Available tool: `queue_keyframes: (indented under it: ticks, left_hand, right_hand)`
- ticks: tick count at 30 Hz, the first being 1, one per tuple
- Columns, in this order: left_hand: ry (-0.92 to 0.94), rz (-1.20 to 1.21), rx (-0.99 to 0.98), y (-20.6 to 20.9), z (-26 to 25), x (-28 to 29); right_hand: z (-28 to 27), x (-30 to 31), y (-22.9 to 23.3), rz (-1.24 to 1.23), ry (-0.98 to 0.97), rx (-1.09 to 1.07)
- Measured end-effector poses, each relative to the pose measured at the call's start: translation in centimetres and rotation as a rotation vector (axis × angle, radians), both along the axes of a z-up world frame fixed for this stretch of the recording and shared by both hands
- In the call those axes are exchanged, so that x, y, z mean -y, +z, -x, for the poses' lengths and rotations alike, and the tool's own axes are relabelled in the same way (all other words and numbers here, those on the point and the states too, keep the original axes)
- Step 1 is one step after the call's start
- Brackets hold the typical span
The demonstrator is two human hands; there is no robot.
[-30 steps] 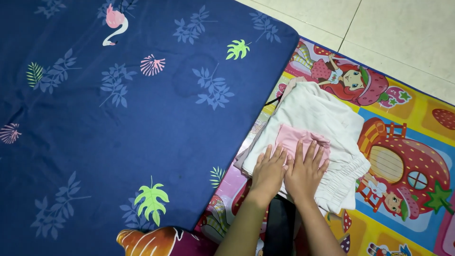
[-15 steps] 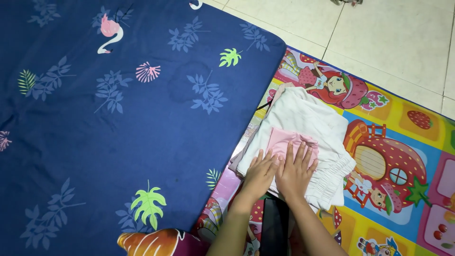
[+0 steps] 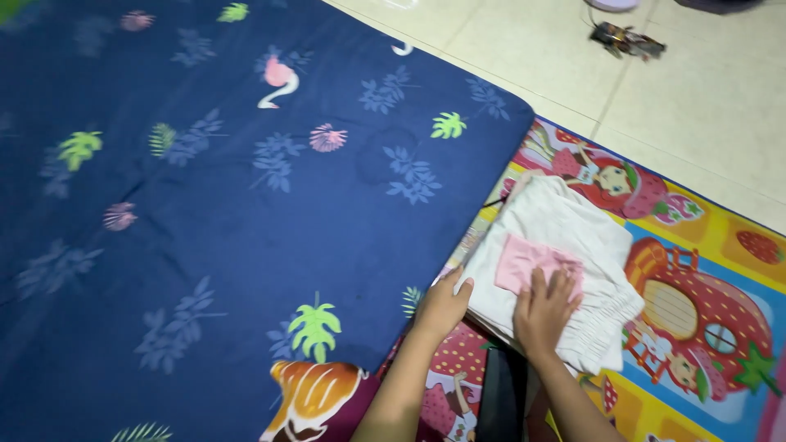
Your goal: The recorder folds a pair of white pants and a pink undergarment, then interacts with clothing hangers.
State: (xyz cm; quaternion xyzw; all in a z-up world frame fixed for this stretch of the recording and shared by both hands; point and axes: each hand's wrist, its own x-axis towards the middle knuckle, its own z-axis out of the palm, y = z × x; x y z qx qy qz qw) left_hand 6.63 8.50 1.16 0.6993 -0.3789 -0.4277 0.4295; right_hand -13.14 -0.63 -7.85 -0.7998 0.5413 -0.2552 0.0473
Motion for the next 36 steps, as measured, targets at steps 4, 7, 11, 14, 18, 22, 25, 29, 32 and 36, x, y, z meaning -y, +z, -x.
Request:
queue_keyframes:
  ticks: [4,7,11,14,18,22,25,29,32,36]
  left_hand:
    - [0.106,-0.104,0.129,0.6,-2.6,-1.2]
    - [0.191,-0.076,0.164,1.5,-4.2,-2.2]
    - [0.243,-0.053,0.176,3.8,-6.2,-3.9]
    - [0.292,-0.033,0.211,4.7,-7.8,-5.5]
    - [0.375,0.011,0.245,5.8,-10.2,-8.2]
    - [0.48,0.042,0.255,6.6,-12.8,-12.0]
    - [0.562,0.076,0.267,7.9,-14.8,-16.1]
    - [0.69,0.049,0.27,9.3,-17.5,-22.7]
    - [0.819,0.096,0.286,8.9,-19.3,-27.8]
    - [0.957,0.098,0.299,10.0,-21.2,-34.7]
  right_hand:
    - [-1.8,-1.0,1.2,0.027,0.046,0.133]
    - [-4.7,-1.8,2.4,0.034,0.112,0.155]
    - [-9.3,-3.4,5.6,-0.016,0.237,0.25]
    - [-12.3,-4.5,7.6,-0.029,0.281,0.238]
    - [-15.9,-6.7,11.0,-0.092,0.36,0.28]
    - [-19.5,-9.3,12.9,-0.094,0.455,0.319]
    - [-22.3,-11.8,13.8,-0.101,0.523,0.324]
    - [-26.0,-16.6,15.5,-0.138,0.645,0.362]
    - [-28.7,-20.4,15.9,-0.156,0.755,0.338]
    - [-32.1,-25.8,16.9,-0.192,0.865,0.291]
